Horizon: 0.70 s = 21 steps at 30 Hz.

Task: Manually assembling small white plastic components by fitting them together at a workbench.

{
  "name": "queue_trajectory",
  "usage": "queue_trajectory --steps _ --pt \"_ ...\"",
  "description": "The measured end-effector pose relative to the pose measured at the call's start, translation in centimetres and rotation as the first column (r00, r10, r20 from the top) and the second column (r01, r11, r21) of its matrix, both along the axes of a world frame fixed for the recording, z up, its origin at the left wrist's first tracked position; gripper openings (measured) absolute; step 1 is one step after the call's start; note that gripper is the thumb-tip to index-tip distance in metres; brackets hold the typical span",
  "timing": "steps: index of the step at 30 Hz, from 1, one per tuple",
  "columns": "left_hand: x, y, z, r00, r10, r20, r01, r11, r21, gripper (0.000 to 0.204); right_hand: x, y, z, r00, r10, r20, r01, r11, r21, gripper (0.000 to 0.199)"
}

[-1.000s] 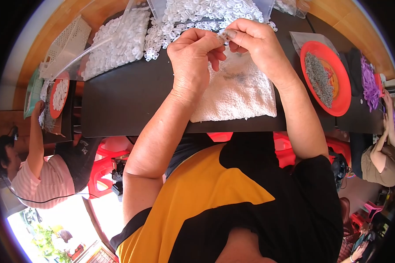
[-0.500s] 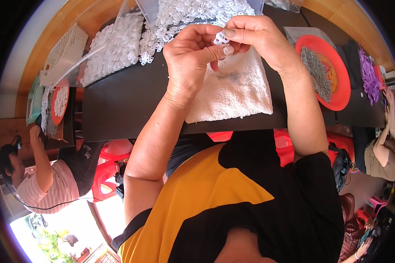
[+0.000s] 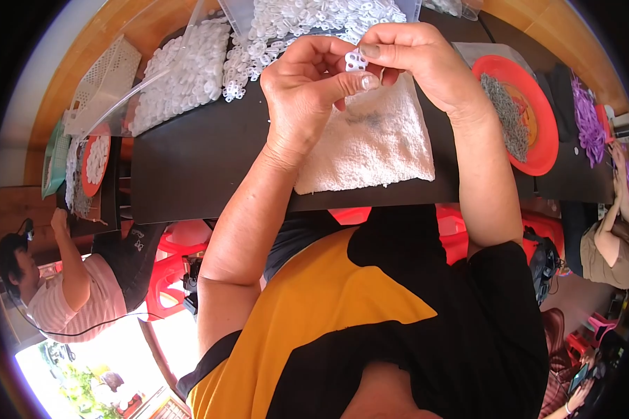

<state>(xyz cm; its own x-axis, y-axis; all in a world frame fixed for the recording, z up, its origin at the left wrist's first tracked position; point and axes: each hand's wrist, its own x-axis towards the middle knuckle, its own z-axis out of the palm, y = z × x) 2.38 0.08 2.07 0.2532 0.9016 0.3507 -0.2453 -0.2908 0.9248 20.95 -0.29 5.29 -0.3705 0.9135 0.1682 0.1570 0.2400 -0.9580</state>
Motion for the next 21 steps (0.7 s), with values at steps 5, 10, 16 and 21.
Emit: queue_trajectory --steps 5,10,16,21 --pt "0.0 0.0 -0.1 0.999 0.042 0.004 -0.042 0.999 0.001 0.033 0.7 0.8 -0.5 0.964 -0.154 -0.218 0.207 0.947 0.244 0.017" --pt "-0.1 -0.4 0.3 0.998 0.057 -0.029 -0.057 0.998 0.011 0.032 0.6 0.0 0.5 0.926 -0.298 -0.23 0.346 0.915 0.206 0.012" --pt "-0.1 -0.3 0.2 0.998 0.057 0.018 -0.057 0.998 0.017 0.032 -0.2 -0.4 0.4 0.994 -0.103 0.038 0.102 0.994 0.024 0.026" --pt "0.2 -0.6 0.5 0.997 0.022 0.071 -0.026 0.998 0.06 0.033 -0.6 -0.6 0.4 0.999 -0.036 -0.012 0.036 0.999 -0.027 0.026"
